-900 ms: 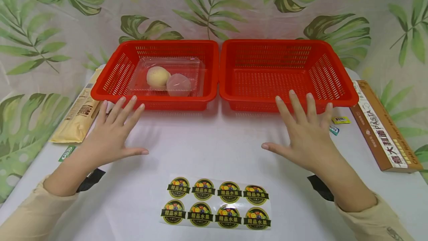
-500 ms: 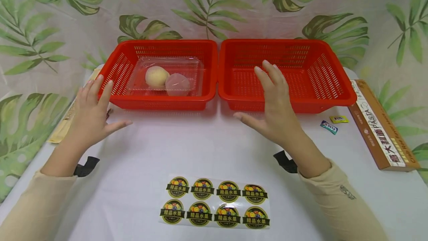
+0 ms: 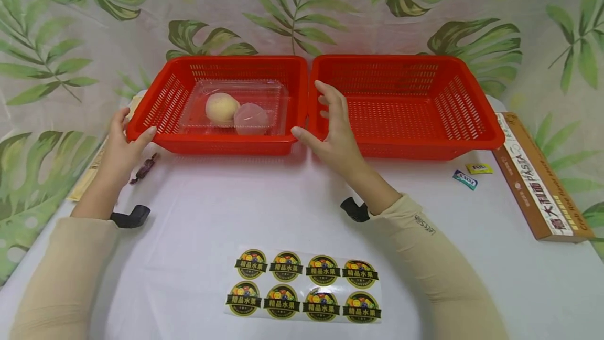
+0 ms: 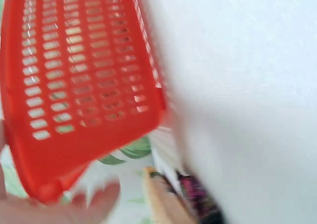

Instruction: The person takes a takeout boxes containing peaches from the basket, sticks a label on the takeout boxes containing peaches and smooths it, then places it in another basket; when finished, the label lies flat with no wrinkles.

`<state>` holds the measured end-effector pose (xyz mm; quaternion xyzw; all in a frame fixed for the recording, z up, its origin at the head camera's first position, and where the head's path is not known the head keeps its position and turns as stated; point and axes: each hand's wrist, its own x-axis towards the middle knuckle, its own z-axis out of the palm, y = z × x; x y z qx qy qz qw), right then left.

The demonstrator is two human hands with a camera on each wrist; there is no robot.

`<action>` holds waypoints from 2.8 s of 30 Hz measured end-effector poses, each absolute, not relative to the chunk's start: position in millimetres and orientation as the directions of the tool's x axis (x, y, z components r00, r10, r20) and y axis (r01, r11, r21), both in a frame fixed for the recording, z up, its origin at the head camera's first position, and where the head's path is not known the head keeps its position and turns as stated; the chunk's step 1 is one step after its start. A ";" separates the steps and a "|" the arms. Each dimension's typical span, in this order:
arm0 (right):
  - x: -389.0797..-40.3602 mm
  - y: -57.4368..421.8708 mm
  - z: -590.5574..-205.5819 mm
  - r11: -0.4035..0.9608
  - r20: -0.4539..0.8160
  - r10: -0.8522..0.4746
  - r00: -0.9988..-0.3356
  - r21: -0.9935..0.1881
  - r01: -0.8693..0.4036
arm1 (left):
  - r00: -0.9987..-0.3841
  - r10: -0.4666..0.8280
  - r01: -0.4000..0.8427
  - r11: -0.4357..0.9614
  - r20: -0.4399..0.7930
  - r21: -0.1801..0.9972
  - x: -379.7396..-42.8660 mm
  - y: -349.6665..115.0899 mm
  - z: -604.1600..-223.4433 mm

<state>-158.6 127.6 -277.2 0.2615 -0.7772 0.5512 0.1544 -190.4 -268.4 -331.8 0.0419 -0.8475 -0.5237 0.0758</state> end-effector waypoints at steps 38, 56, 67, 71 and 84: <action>-260.5 49.2 -297.6 0.062 -0.154 -0.201 -0.967 -0.988 0.144 | -0.996 -0.088 -0.016 -0.147 -0.029 0.989 -200.0 -275.7 -343.8; -263.9 45.0 -300.5 0.091 -0.236 -0.136 -0.962 -0.970 0.225 | -0.994 -0.106 0.035 -0.263 0.007 0.964 -197.8 -269.9 -346.5; -264.2 44.2 -298.2 0.161 -0.263 -0.237 -0.935 -0.960 0.229 | -0.993 -0.117 0.021 -0.258 -0.009 0.966 -198.4 -271.5 -346.7; -264.1 45.4 -297.0 0.225 -0.274 -0.282 -0.920 -0.951 0.214 | -0.993 -0.114 0.032 -0.260 0.002 0.965 -198.7 -271.4 -347.6; -257.7 41.9 -293.4 0.116 -0.228 -0.144 -0.963 -0.970 0.212 | -0.991 -0.135 0.008 -0.230 -0.024 0.973 -199.1 -273.4 -345.6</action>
